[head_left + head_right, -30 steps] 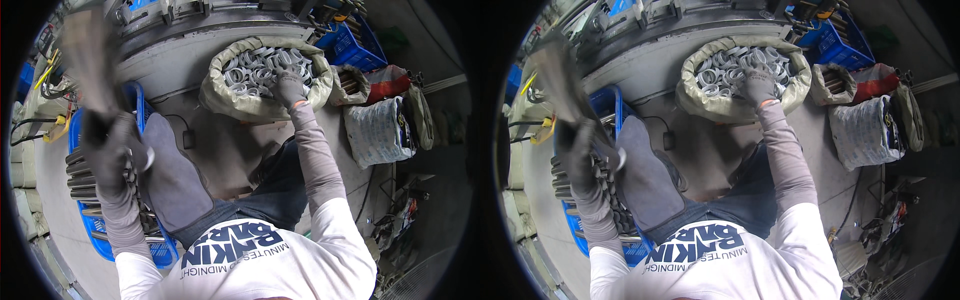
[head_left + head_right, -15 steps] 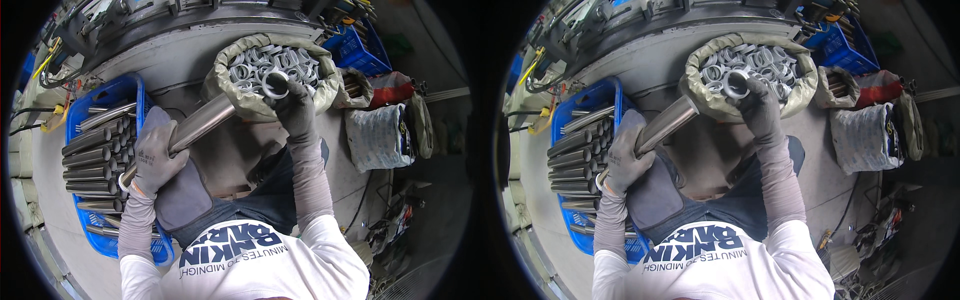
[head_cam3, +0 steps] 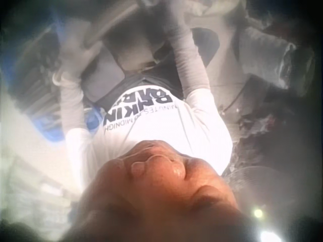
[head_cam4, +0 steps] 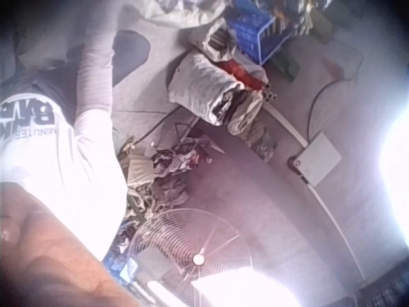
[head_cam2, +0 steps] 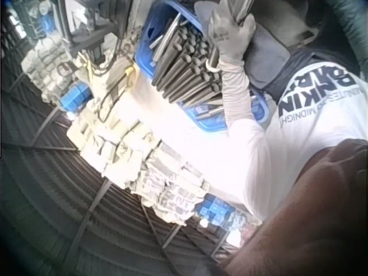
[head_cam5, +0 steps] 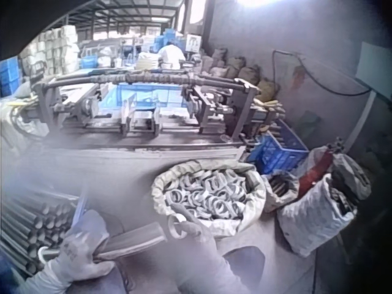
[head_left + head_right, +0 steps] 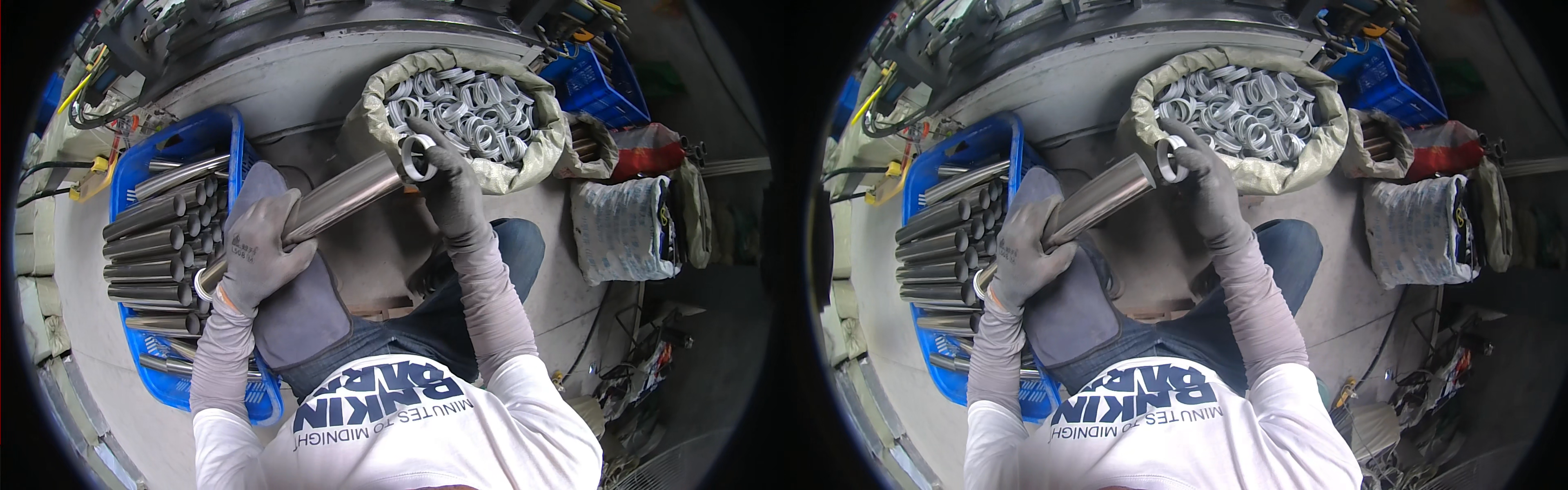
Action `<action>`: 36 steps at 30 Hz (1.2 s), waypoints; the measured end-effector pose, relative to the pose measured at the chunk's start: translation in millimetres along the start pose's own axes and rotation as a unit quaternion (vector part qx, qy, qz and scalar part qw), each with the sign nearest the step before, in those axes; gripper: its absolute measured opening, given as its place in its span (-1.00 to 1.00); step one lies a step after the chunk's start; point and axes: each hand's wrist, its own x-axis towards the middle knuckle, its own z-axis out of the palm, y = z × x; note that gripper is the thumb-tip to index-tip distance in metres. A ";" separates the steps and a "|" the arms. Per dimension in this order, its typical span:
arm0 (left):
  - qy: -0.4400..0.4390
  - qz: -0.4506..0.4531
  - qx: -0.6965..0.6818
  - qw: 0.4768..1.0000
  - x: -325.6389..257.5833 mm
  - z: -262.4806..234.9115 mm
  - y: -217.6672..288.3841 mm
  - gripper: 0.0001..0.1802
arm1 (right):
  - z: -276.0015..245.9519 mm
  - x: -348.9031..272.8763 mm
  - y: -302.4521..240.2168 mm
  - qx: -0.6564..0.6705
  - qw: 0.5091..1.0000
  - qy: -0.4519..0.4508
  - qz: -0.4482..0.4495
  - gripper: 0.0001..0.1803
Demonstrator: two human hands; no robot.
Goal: The person puts on protective gloves and a pad, fits rings onto the ends of metal tubes by hand, and places the assembled tubes into a machine.
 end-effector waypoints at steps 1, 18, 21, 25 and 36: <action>-0.015 0.000 -0.010 1.000 -0.1 0.4 -0.9 -0.30 | 1.6 1.1 7.8 0.200 0.977 -0.013 0.068 -0.51; -0.040 0.021 0.005 0.999 0.7 2.5 0.6 -0.27 | 54.6 -9.6 1.8 0.091 0.994 0.062 -0.011 -0.52; -0.070 0.021 0.012 0.997 2.5 1.8 0.1 -0.28 | 54.8 -10.2 8.1 0.008 0.997 0.080 -0.012 -0.51; -0.105 0.027 0.014 0.994 5.8 8.8 -5.5 -0.26 | 55.9 -15.7 26.8 -0.049 0.992 0.115 0.006 -0.50; -0.140 -0.024 0.119 0.983 7.8 -15.0 9.3 -0.19 | 34.6 -13.4 19.0 -0.208 0.958 0.163 -0.108 -0.68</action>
